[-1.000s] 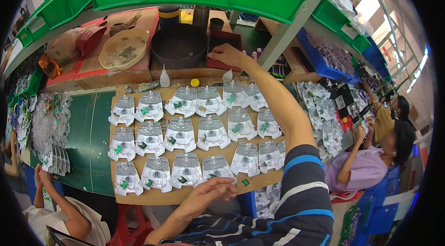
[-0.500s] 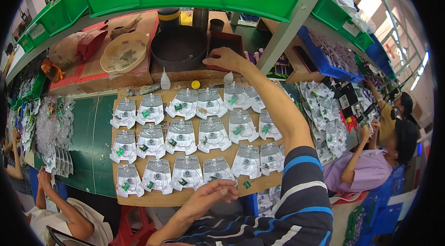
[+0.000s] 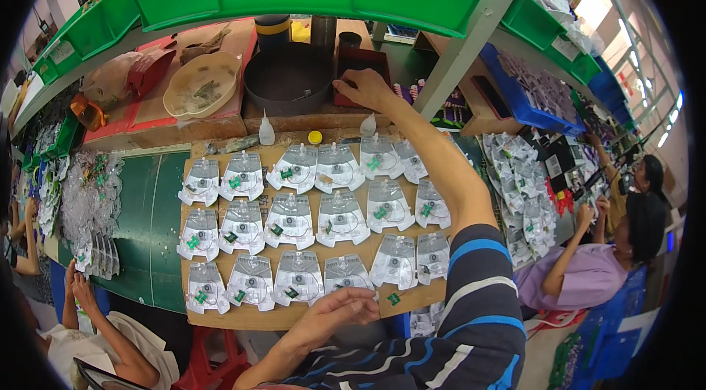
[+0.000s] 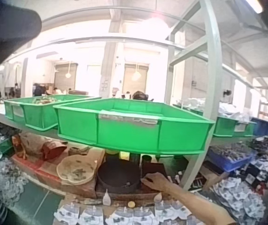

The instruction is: The person attaches small components to electronic device casings laid out on a table by hand, then gathers and packs the assembled pieces into a blue plastic crate.

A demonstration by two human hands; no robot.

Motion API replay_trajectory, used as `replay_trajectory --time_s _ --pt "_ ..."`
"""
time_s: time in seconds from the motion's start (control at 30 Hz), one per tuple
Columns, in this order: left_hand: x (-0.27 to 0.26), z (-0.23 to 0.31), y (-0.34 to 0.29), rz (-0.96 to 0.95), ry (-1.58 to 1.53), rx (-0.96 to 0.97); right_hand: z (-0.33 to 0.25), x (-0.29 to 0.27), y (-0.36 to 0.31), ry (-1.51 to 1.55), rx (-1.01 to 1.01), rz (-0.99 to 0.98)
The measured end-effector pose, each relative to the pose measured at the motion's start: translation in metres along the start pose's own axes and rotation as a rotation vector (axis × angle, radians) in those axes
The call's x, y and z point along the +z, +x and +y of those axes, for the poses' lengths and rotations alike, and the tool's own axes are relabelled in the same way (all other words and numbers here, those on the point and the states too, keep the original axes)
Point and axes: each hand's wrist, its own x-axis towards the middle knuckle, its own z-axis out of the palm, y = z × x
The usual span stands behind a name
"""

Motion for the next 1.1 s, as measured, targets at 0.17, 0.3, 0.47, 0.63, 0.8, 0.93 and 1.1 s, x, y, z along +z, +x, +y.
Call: replay_trajectory --time_s 0.17,0.3,0.47,0.63,0.8,0.93,1.1 --pt "0.005 0.001 0.0 0.007 0.012 -0.007 0.011 -0.009 0.007 0.409 0.197 -0.063" --pt "0.014 0.016 -0.006 0.026 0.01 0.018 0.004 -0.031 0.001 0.58 0.45 -0.067" --pt "0.0 0.045 0.02 0.239 -0.147 0.321 -0.059 -0.065 -0.044 0.984 0.409 -0.266" --pt "-0.003 0.075 0.06 0.213 -0.412 0.568 -0.174 -0.063 -0.147 0.84 0.306 -0.77" --pt "-0.008 0.033 0.057 0.167 -0.424 0.502 -0.208 -0.04 -0.216 0.503 0.131 -0.618" --pt "0.009 0.019 0.039 0.247 -0.466 0.484 -0.227 -0.044 -0.251 0.565 0.263 -0.501" --pt "-0.001 0.0 0.033 0.308 -0.526 0.422 -0.242 -0.044 -0.283 0.511 0.179 -0.175"
